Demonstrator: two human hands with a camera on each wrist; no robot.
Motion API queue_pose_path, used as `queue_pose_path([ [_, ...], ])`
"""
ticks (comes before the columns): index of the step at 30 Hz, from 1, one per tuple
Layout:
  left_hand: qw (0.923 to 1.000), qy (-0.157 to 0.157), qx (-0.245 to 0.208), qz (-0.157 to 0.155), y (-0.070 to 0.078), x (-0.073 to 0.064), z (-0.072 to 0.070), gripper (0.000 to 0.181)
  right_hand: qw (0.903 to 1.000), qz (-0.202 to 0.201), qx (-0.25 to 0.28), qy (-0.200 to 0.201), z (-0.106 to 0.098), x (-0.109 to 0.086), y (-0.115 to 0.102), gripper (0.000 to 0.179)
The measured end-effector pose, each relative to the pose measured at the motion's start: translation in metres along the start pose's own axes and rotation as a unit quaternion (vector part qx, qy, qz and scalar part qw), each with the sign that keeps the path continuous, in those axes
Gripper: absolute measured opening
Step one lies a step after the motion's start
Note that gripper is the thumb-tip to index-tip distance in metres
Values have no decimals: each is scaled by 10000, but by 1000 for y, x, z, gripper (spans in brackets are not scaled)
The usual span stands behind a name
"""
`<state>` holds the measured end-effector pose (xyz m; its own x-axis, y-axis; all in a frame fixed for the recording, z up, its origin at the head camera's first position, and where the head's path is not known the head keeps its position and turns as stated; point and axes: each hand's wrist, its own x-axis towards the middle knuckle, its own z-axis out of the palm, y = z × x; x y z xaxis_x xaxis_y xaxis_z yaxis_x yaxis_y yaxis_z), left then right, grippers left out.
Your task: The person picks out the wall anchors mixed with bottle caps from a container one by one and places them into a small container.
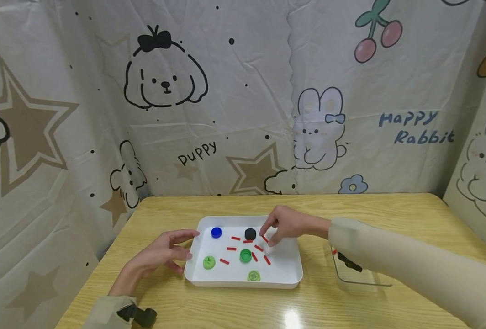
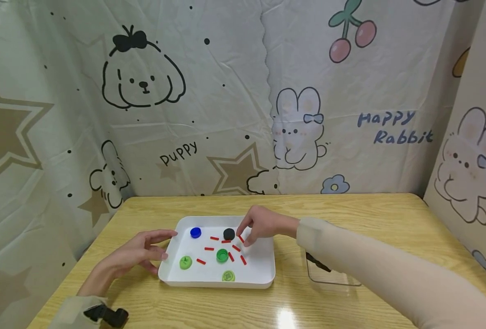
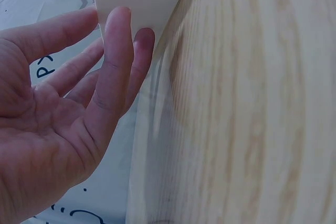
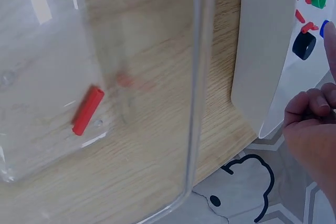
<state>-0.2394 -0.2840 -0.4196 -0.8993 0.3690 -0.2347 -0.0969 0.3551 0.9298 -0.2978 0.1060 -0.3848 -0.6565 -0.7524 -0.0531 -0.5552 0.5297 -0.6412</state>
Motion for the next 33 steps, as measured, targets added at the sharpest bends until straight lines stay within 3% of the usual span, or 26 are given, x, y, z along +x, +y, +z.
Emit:
queue_pose_path([
  [8,10000,-28,-31,-8,-1,0,-1,67,9981,115,448,400,-4,-13,-2,26],
  [19,10000,18,-65,-9,-1,1,0,68,9931,558,714,747,-13,-34,-7,25],
  [33,10000,21,-42,6,-1,0,1,68,9859,696,919,1216,-27,-67,-8,28],
])
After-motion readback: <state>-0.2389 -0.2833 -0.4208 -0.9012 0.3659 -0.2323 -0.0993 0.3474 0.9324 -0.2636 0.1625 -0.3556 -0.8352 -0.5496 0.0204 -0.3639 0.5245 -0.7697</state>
